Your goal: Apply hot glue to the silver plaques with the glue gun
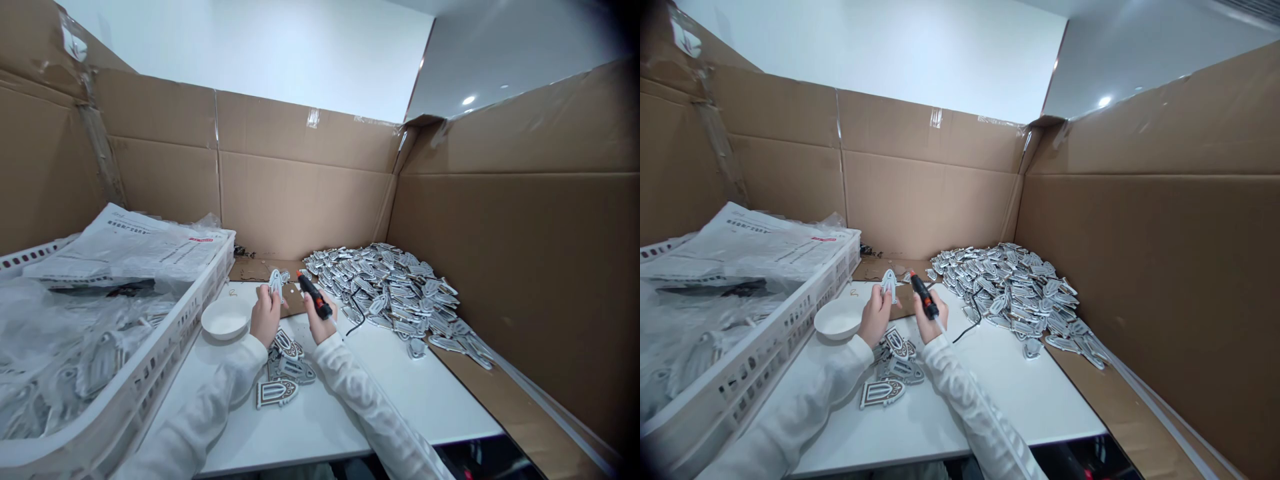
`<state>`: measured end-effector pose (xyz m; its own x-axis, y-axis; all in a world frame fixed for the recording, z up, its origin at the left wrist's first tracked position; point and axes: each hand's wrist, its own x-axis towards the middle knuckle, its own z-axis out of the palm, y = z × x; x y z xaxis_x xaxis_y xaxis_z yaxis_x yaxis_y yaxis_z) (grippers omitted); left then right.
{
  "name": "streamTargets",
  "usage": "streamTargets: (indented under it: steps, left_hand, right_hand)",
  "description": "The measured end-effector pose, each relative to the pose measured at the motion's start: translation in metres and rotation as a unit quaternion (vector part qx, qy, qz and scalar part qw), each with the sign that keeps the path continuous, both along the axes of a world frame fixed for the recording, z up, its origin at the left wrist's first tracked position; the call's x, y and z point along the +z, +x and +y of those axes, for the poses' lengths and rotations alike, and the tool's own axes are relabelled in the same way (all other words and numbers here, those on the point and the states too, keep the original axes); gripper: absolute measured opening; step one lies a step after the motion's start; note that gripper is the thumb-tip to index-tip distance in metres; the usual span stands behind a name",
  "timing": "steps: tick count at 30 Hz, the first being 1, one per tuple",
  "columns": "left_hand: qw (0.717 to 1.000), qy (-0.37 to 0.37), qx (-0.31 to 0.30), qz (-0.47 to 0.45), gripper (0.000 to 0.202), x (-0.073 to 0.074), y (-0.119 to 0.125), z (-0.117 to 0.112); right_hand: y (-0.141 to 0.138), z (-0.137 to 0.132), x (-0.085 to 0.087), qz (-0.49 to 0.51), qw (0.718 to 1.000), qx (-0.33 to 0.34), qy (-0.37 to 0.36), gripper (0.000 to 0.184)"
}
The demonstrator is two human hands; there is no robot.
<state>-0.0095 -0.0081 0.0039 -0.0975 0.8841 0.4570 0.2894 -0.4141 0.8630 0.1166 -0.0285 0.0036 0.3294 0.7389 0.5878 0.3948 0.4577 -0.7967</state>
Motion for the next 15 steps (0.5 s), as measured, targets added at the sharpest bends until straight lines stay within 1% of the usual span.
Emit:
streamTargets:
  steps: [3, 5, 7, 9, 11, 13, 15]
  left_hand:
    - [1.0, 0.004, 0.005, 0.03, 0.009, 0.004, -0.004, 0.0]
    - [0.999, -0.003, -0.007, 0.048, 0.011, 0.007, -0.007, 0.001]
    - [0.998, 0.001, -0.007, 0.057, 0.011, 0.009, -0.01, 0.003]
    - [0.999, 0.011, 0.0, 0.048, 0.016, 0.011, -0.012, 0.007]
    - [1.0, 0.016, 0.003, 0.023, 0.023, 0.01, -0.015, 0.012]
    - [1.0, 0.012, -0.013, -0.017, 0.025, 0.009, -0.017, 0.017]
    - [0.996, -0.007, -0.042, -0.084, 0.024, 0.009, -0.016, 0.02]
  right_hand:
    - [0.008, 0.013, -0.002, 0.111, 0.992, -0.037, -0.045, 0.037]
    - [0.013, 0.022, -0.006, 0.175, 0.981, -0.036, -0.072, 0.041]
    - [0.015, 0.027, -0.009, 0.198, 0.976, -0.028, -0.082, 0.043]
    - [0.015, 0.027, -0.01, 0.187, 0.979, -0.026, -0.082, 0.042]
    - [0.013, 0.022, -0.008, 0.156, 0.985, -0.02, -0.073, 0.041]
    - [0.01, 0.016, -0.006, 0.113, 0.992, -0.01, -0.049, 0.038]
    - [0.006, 0.009, -0.004, 0.055, 0.998, 0.009, -0.018, 0.034]
